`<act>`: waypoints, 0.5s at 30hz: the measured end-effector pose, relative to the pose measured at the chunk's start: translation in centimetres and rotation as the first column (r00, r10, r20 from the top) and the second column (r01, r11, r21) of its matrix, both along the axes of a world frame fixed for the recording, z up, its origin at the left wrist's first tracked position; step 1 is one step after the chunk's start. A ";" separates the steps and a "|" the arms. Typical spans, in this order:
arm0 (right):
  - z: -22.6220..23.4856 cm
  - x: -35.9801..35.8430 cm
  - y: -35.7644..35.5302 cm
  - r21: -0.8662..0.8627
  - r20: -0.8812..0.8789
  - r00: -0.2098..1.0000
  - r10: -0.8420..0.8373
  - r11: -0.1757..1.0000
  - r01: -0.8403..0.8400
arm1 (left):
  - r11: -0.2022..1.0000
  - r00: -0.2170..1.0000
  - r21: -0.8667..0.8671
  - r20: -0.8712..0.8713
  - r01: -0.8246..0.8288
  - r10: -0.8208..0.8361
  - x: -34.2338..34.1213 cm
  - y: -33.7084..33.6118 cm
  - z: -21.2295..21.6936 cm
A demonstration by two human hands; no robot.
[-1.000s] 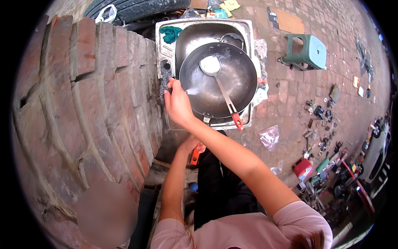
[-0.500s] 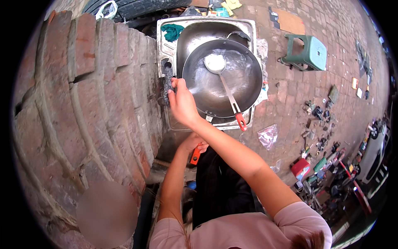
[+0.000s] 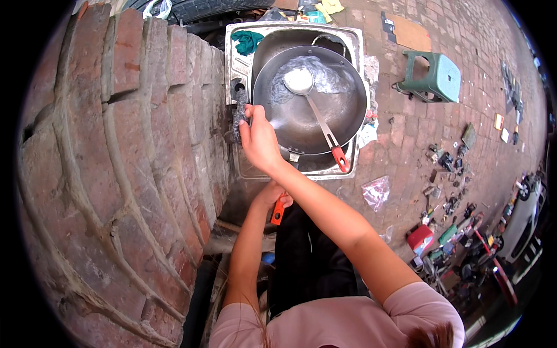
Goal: The person wipes a red wooden chair with a cloth, then cleans a metal counter and a gas pipe with the same cloth. They walk outside, pick up a broom and dustpan, wash their hands at an outdoor sink, and finally wash a wok and a ladle in the sink.
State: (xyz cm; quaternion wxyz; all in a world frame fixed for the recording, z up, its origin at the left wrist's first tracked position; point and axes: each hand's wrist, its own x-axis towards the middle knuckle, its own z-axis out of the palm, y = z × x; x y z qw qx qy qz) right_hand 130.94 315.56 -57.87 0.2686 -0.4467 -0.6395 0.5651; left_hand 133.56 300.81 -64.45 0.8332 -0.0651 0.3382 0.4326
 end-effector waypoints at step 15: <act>-0.5 0.3 0.2 0.026 -0.020 1.000 0.020 0.999 -0.019 | 0.994 0.999 0.103 -0.027 -0.026 0.029 0.2 1.3 0.3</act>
